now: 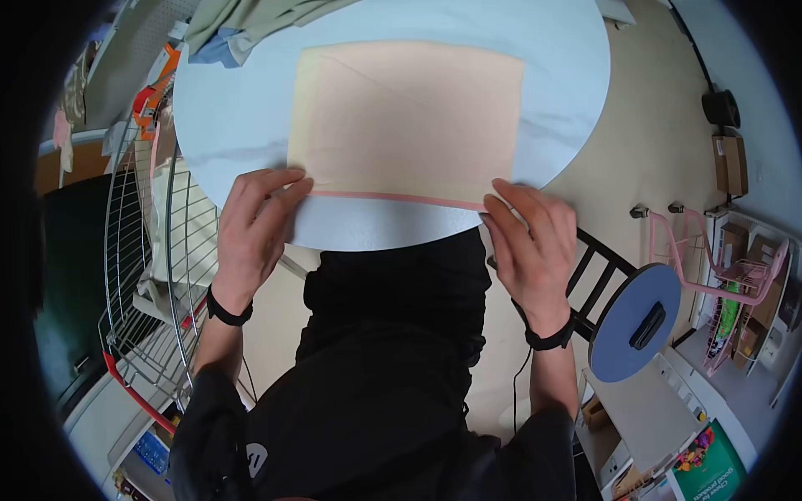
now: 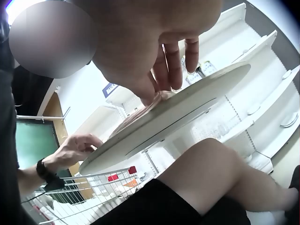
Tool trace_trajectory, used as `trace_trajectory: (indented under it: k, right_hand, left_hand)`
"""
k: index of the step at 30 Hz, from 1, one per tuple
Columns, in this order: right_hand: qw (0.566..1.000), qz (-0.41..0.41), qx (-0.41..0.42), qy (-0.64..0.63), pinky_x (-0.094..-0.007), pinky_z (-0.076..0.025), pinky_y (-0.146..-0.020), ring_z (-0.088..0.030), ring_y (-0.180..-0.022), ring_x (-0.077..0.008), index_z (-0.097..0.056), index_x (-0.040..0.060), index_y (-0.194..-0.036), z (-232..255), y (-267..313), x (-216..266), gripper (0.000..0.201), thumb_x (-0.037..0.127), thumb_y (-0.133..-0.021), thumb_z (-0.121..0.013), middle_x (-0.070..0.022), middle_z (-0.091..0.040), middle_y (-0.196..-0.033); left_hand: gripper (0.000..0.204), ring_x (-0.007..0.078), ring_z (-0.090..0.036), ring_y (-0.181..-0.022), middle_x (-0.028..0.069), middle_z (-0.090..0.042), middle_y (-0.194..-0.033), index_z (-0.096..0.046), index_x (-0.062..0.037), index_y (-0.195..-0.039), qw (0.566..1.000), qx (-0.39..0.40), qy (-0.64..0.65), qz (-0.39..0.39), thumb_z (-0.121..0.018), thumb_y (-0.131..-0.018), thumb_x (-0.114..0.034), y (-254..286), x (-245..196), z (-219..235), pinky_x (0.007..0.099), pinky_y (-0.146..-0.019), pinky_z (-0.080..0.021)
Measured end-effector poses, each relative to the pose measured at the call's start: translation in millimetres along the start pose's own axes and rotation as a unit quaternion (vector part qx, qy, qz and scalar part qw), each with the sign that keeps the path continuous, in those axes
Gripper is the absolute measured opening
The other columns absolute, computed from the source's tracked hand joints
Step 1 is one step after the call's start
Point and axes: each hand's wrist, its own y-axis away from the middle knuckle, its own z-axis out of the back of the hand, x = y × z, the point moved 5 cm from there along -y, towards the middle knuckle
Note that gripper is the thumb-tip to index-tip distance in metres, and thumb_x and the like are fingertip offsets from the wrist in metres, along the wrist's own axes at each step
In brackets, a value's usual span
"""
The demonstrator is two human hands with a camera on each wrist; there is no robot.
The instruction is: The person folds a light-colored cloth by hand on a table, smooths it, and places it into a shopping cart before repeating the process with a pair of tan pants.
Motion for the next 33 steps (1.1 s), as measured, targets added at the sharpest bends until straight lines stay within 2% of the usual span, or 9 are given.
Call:
trace_trajectory:
  k: [4, 12, 19, 22, 28, 31, 32, 33]
  right_hand:
    - [1.0, 0.002, -0.01, -0.021, -0.0393, -0.049, -0.087, -0.068, -0.101, -0.0274, -0.077, 0.0034, -0.104, 3.5, -6.1, -3.1, 0.027, 0.004, -0.077, -0.082, -0.0075, -0.074, -0.109]
    - [0.998, 0.022, 0.05, -0.033, -0.0377, -0.049, -0.088, -0.067, -0.102, -0.0248, -0.078, 0.0058, -0.103, -2.6, -30.2, -0.7, 0.025, 0.004, -0.078, -0.08, -0.0052, -0.073, -0.107]
    - [0.998, 0.025, 0.034, -0.045, -0.0378, -0.05, -0.086, -0.069, -0.099, -0.0259, -0.077, 0.0035, -0.098, -4.8, -18.8, -11.3, 0.023, -0.001, -0.076, -0.078, -0.0065, -0.074, -0.106]
    - [0.998, 0.016, 0.028, -0.048, -0.038, -0.051, -0.085, -0.069, -0.099, -0.0267, -0.076, 0.003, -0.096, -2.6, -16.4, -13.6, 0.02, -0.001, -0.076, -0.078, -0.0072, -0.074, -0.105]
    - [0.998, -0.006, 0.033, -0.059, -0.0413, -0.051, -0.087, -0.069, -0.101, -0.0298, -0.073, 0.002, -0.09, 4.4, -13.3, -18.0, 0.016, 0.002, -0.076, -0.08, -0.0095, -0.074, -0.106]
    - [0.999, 0.025, 0.02, -0.017, -0.043, -0.051, -0.087, -0.069, -0.101, -0.0312, -0.073, 0.0021, -0.09, 12.0, -20.4, -7.7, 0.017, 0.005, -0.076, -0.081, -0.0102, -0.074, -0.106]
    - [0.999, 0.036, 0.014, -0.02, -0.0455, -0.052, -0.092, -0.069, -0.103, -0.0338, -0.073, 0.002, -0.096, 12.4, -20.3, -3.7, 0.027, 0.016, -0.075, -0.084, -0.0117, -0.073, -0.11]
    - [0.998, 0.049, 0.022, -0.036, -0.0461, -0.051, -0.095, -0.068, -0.107, -0.0336, -0.073, 0.0027, -0.102, 8.2, -24.7, 2.4, 0.034, 0.02, -0.075, -0.084, -0.0117, -0.072, -0.115]
  left_hand:
    - [0.032, 0.0306, -0.063, -0.102, 0.0098, -0.068, -0.114, -0.075, -0.0042, -0.11, 0.997, -0.026, 0.048, 0.049, -0.075, -0.079, 0.004, 2.6, 2.0, -3.0, 0.0387, -0.083, -0.052]
    - [0.03, 0.0266, -0.059, -0.093, 0.0057, -0.064, -0.101, -0.077, -0.007, -0.107, 0.998, -0.029, 0.025, 0.05, -0.078, -0.078, 0.002, -6.6, -5.0, -8.0, 0.0378, -0.08, -0.047]
    - [0.03, 0.0261, -0.057, -0.092, 0.0043, -0.063, -0.098, -0.077, -0.0073, -0.103, 0.999, -0.02, 0.028, 0.036, -0.076, -0.075, 0.003, -1.2, -2.8, -11.6, 0.0376, -0.078, -0.046]
    - [0.029, 0.0265, -0.058, -0.094, 0.0042, -0.063, -0.1, -0.077, -0.0078, -0.103, 0.999, -0.015, 0.012, 0.027, -0.076, -0.075, 0.002, 0.2, -5.6, -10.7, 0.0384, -0.081, -0.046]
    - [0.031, 0.0293, -0.058, -0.105, 0.0076, -0.064, -0.113, -0.077, -0.008, -0.105, 0.998, 0.029, -0.001, 0.053, -0.073, -0.075, 0.002, 1.7, -10.6, -3.3, 0.0441, -0.092, -0.044]
    - [0.034, 0.0309, -0.058, -0.113, 0.0106, -0.063, -0.123, -0.077, -0.0075, -0.106, 0.998, 0.032, 0.028, 0.056, -0.069, -0.075, 0.004, -4.3, -17.0, 5.8, 0.0456, -0.096, -0.044]
    - [0.04, 0.0353, -0.056, -0.128, 0.0143, -0.061, -0.137, -0.076, -0.0067, -0.114, 0.998, 0.032, 0.035, 0.032, -0.069, -0.076, 0.0, -3.0, -16.2, 2.2, 0.0477, -0.106, -0.042]
    - [0.041, 0.0352, -0.053, -0.133, 0.0144, -0.059, -0.14, -0.074, -0.0057, -0.118, 0.998, 0.027, 0.044, 0.03, -0.07, -0.077, -0.002, -9.5, -21.5, 1.8, 0.0477, -0.109, -0.041]
